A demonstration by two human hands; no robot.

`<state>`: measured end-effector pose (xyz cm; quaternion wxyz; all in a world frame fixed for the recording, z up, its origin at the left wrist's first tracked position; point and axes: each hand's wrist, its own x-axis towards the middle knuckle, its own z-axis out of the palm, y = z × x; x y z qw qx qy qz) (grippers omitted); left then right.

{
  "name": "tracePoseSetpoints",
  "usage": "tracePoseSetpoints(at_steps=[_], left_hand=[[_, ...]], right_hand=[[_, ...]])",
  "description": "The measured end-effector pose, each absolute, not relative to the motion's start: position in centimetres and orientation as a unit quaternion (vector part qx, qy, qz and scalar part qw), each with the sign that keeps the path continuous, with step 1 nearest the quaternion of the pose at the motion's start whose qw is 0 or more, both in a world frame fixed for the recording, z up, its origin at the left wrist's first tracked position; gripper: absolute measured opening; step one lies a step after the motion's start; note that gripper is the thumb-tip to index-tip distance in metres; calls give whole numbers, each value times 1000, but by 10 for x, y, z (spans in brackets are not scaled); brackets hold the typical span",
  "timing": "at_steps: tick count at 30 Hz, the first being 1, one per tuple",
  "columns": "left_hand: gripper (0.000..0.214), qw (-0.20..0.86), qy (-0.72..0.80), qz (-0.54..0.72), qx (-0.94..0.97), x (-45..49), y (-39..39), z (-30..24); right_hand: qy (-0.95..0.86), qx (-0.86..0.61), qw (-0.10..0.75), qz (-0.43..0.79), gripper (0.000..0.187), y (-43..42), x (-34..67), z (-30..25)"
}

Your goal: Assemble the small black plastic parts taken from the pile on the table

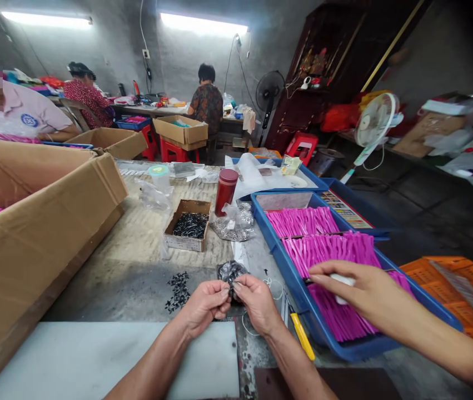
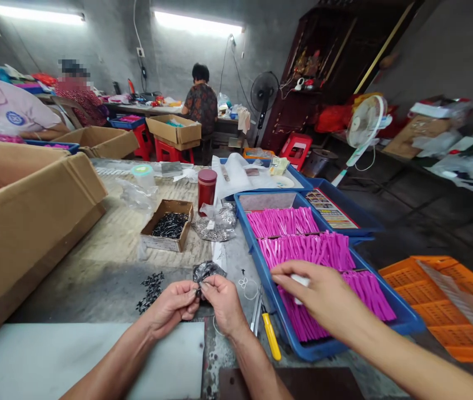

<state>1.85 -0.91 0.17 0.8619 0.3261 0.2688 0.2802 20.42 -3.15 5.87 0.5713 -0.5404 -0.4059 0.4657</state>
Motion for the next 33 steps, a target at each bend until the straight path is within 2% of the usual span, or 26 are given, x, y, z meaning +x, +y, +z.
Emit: tracePoseSetpoints(at_steps=[1, 2, 3, 5, 6, 10, 13, 33], left_hand=[[24, 863, 269, 278, 324, 18, -9, 2], [23, 865, 270, 277, 321, 18, -8, 2], [23, 866, 269, 275, 319, 17, -8, 1], [22, 869, 265, 271, 317, 16, -7, 1], [21, 871, 263, 268, 316, 15, -7, 1], [21, 879, 260, 259, 306, 14, -6, 1], [21, 880, 259, 257, 304, 14, -6, 2], [16, 883, 247, 229, 328, 10, -9, 5]], right_hand=[[-418, -546, 564, 457, 9, -27, 222, 72], [-473, -565, 494, 461, 10, -22, 234, 82], [-499, -574, 476, 441, 13, -18, 241, 88], [-489, -550, 450, 506, 13, -13, 231, 84], [-448, -528, 495, 525, 10, -13, 217, 74], [-404, -498, 530, 555, 14, -26, 152, 19], [-378, -475, 546, 578, 15, -35, 137, -1], [-382, -494, 548, 556, 14, -47, 146, -2]])
